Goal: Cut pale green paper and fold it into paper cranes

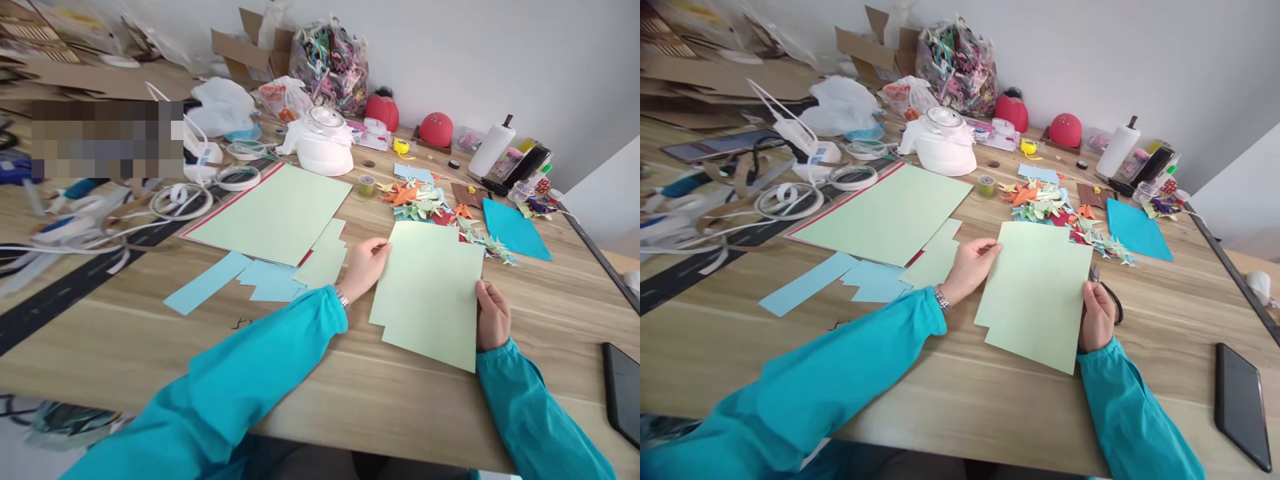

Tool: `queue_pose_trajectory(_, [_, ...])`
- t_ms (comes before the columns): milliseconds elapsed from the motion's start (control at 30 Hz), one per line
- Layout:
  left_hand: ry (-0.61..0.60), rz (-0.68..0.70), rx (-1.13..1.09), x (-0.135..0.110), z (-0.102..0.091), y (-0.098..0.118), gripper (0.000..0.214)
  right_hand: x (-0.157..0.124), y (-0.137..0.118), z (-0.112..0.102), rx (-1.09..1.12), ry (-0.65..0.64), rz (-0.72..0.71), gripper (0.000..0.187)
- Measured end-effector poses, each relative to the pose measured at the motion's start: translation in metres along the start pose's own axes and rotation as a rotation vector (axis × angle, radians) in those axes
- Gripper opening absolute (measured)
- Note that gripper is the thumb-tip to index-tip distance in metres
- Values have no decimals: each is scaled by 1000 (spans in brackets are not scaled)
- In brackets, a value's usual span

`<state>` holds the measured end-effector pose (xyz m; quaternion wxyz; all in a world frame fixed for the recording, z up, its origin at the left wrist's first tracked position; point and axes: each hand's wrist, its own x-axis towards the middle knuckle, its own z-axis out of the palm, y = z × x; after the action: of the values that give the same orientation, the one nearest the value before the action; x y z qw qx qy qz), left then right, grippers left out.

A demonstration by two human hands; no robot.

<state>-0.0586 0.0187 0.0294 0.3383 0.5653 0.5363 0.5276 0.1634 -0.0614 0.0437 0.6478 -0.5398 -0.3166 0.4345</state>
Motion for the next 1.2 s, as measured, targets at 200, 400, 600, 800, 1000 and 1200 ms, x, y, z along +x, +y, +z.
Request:
queue_pose_trajectory(200, [-145,129,873,24,-60,21,20,0,1,-1,-52,22,-27,44])
queue_pose_trajectory(400, [15,246,1333,13,-81,34,25,6,11,-8,-131,-18,-79,39])
queue_pose_trajectory(600, [292,387,780,37,-62,110,23,14,17,-10,-168,-91,-132,37])
queue_pose_trajectory(800, [94,205,-132,108,-29,208,54,16,16,-3,-182,-89,-210,41])
queue_pose_trajectory(1000, [-217,39,-150,14,-2,154,24,18,20,-3,-208,-103,-263,43])
queue_pose_trajectory(1200, [-390,362,412,-85,-20,57,20,14,15,-7,-246,-168,-242,43])
